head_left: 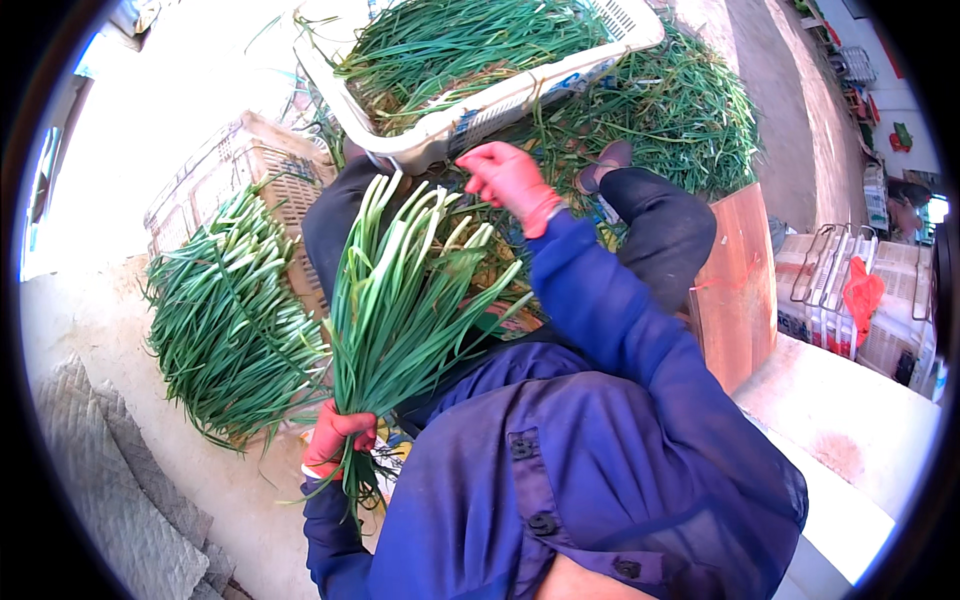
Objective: The person, wearing red gloves, gathers bunches of green vegetables from a basket and sorts them while sitting on the ground, eventually tying a bunch with a red string on a wooden board.
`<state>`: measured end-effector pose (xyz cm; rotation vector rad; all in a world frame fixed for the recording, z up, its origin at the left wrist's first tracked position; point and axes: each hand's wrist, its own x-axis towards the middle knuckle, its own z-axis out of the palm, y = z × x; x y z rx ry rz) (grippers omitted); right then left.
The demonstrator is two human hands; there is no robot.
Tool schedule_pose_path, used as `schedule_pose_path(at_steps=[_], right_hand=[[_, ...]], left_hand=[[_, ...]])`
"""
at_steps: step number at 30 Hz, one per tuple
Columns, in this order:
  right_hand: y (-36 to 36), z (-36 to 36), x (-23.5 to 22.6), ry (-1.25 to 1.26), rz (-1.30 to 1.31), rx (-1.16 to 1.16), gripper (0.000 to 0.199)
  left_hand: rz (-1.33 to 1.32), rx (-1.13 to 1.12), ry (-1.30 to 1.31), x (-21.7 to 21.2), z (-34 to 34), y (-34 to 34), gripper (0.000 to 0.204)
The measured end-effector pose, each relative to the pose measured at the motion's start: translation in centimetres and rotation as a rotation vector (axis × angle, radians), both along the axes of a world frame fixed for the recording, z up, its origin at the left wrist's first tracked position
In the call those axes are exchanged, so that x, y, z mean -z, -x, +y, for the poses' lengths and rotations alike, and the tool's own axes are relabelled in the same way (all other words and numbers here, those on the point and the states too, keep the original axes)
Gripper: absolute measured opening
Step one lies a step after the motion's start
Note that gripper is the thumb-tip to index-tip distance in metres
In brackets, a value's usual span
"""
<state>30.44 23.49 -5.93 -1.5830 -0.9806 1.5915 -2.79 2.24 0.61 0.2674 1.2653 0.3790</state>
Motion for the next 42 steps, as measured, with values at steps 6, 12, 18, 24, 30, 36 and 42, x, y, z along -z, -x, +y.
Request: schedule_pose_path(at_steps=[6,12,18,24,30,36,42], right_hand=[[1.7,-4.3,-2.8,-0.013,-0.294,-0.757,0.057],[7.0,-11.9,-2.8,-0.647,-0.445,-0.864,0.022],[-0.8,-9.9,-13.6,0.359,0.471,-0.861,0.017],[-12.2,-8.0,-15.7,-0.546,1.079,-0.176,0.013],[-16.2,-4.0,-11.4,-0.219,-0.197,-0.098,0.027],[-2.6,-5.3,-6.9,0.143,-0.081,-0.227,0.031],[3.9,-4.8,-0.7,-0.328,-0.465,-0.603,0.025]], left_hand=[[-0.1,-0.075,-0.005,1.8,-1.7,-1.0,0.01],[-0.124,-0.106,-0.018,1.9,-1.5,-2.0,0.01],[-0.178,-0.143,-0.044,2.5,-2.2,-2.1,0.014],[-0.183,-0.145,-0.013,2.5,-1.8,-2.7,0.014],[-0.208,-0.155,0.004,3.2,-2.4,-2.3,0.019],[-0.224,-0.167,0.018,2.8,-2.3,-2.2,0.019],[-0.17,-0.11,0.024,2.2,-1.7,-2.4,0.013]])
